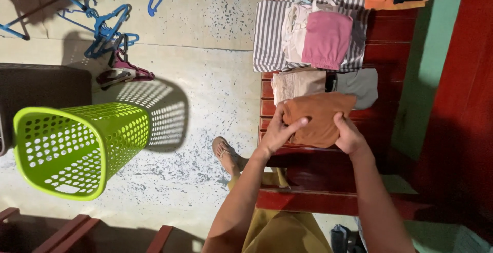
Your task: Sorting, folding, and hanging various pieces of laundry using plastic hangers and organizing them into a drawer.
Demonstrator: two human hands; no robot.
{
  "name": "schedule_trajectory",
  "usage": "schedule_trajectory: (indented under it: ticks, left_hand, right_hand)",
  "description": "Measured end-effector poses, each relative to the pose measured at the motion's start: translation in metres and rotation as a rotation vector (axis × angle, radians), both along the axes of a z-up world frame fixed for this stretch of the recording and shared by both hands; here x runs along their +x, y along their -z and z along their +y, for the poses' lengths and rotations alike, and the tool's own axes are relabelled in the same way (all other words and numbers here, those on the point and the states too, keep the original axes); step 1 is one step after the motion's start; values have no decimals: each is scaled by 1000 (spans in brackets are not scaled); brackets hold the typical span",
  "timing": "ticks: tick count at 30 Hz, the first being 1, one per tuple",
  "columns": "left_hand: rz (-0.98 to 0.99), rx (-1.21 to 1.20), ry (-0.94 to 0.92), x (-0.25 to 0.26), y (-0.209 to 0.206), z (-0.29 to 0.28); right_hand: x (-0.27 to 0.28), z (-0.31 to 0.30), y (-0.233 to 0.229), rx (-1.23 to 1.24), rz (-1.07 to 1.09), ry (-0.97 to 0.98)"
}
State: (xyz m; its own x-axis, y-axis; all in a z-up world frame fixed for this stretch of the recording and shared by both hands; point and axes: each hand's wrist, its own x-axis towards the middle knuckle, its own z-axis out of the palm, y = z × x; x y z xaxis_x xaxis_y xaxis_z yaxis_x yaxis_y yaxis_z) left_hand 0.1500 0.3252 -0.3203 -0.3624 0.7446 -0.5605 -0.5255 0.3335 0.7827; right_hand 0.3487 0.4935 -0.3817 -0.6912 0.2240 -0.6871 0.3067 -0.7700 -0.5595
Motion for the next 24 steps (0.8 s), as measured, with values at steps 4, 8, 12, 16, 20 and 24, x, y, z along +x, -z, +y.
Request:
schedule_trajectory:
  ticks: [4,8,12,16,20,24]
  left_hand:
    - [-71,12,-15,19,1,-17]
    - [-262,-171,41,42,20,-43]
    - [-395,-176,-33,59,59,-59]
    - [-275,-175,-38,51,75,-56]
    - [-212,-240,20,42,126,-55]
    - [-39,-361,62,45,176,-56]
  right_hand:
    - [18,-15,0,52,47,-17]
    - [36,-38,10,9,-96,-67]
    - [46,-52,31,-184,-186,-4]
    - [48,-58,80,-202,-255,31]
    - [67,-64,165,-96,-263,36]
    - [28,-61,121,-89,-436,26]
